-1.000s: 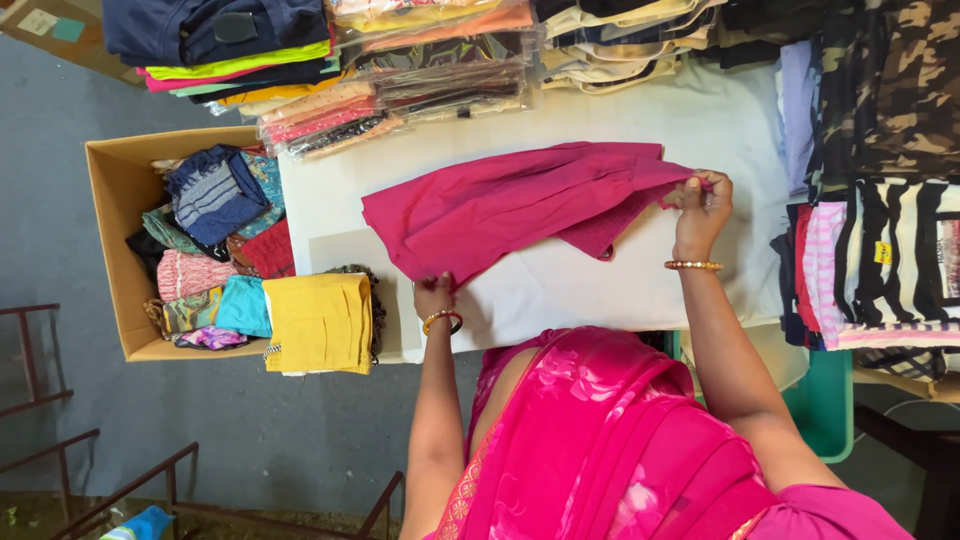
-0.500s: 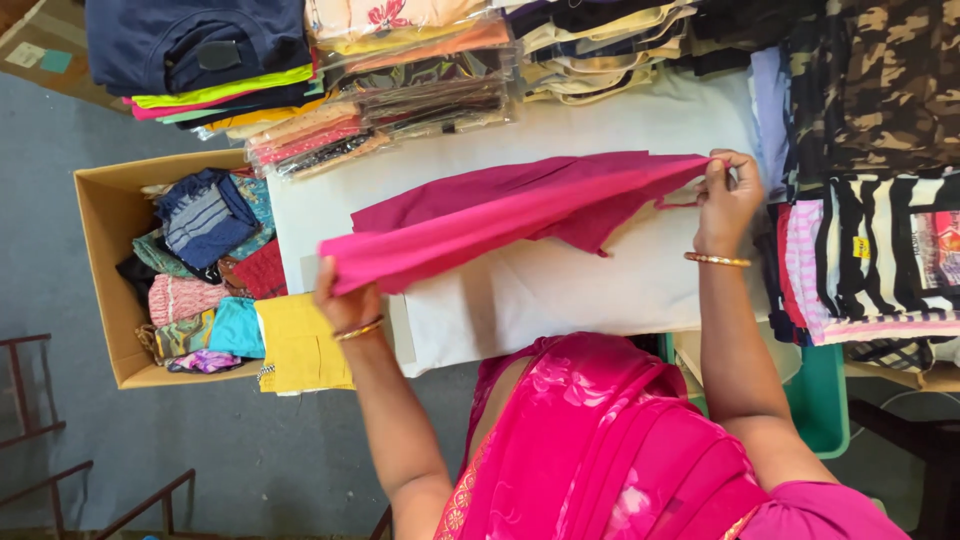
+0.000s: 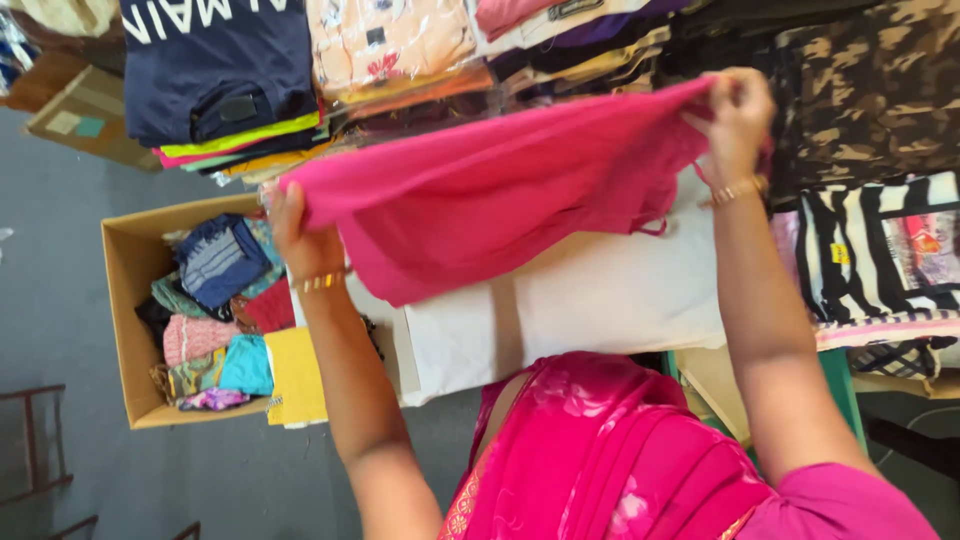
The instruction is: The person folds a blue and white striped top, a black and white striped top, and a pink top on a white table. They smooth the fabric and fold each item into a neat stack, placing the finished garments on the right side of the table.
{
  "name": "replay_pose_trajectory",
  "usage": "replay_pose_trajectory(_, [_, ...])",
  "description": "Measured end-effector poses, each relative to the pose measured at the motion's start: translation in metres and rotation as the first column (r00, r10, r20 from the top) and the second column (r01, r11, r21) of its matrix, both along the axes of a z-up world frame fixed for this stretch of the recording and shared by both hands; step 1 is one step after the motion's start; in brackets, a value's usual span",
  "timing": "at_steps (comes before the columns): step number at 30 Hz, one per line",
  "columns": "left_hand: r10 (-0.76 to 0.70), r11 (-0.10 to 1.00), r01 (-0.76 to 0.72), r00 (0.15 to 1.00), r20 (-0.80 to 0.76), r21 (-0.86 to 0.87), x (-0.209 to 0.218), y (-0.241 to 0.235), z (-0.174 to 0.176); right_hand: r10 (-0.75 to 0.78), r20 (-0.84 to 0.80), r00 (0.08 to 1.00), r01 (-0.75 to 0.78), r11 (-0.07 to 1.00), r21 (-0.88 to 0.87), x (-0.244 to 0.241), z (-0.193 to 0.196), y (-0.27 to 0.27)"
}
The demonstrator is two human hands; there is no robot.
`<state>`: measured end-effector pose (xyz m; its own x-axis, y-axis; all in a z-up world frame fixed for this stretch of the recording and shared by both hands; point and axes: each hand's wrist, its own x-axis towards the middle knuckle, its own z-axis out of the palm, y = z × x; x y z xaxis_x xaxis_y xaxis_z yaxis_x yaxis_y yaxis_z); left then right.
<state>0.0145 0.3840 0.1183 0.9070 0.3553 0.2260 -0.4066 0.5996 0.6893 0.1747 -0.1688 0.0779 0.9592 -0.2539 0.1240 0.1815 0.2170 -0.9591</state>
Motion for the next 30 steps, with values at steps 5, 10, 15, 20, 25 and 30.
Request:
replay_pose_trajectory(5, [0.036, 0.989, -0.048, 0.995, 0.09, 0.136, 0.046, -0.012, 0.048, -0.011, 0.171, 0.985, 0.017, 0.999, -0.032, 0.07, 0.029, -0.011])
replay_pose_trajectory(10, [-0.006, 0.946, -0.064, 0.977, 0.213, 0.318, -0.008, -0.013, 0.087, 0.024, 0.382, 0.924, 0.066, 0.973, -0.22, 0.025, 0.095, -0.04])
replay_pose_trajectory(15, [0.261, 0.558, 0.197, 0.881, -0.395, 0.806, -0.099, 0.057, -0.043, 0.363, 0.152, 0.919, -0.196, 0.757, -0.623, -0.06, 0.045, -0.08])
replay_pose_trajectory(20, [-0.107, 0.659, 0.638, 0.603, -0.791, 0.397, -0.187, 0.014, -0.09, 0.389, -0.371, 0.843, -0.525, 0.447, -0.724, -0.143, -0.079, -0.116])
replay_pose_trajectory(25, [-0.024, 0.528, 0.826, 0.247, -0.969, 0.198, -0.255, -0.003, -0.19, 0.319, -0.621, 0.715, -0.69, 0.183, -0.7, -0.2, -0.152, -0.123])
replay_pose_trajectory(30, [-0.089, 0.712, 0.694, 0.241, -0.966, 0.107, -0.25, -0.022, -0.204, 0.269, -0.732, 0.626, -0.78, 0.224, -0.585, -0.196, -0.176, -0.125])
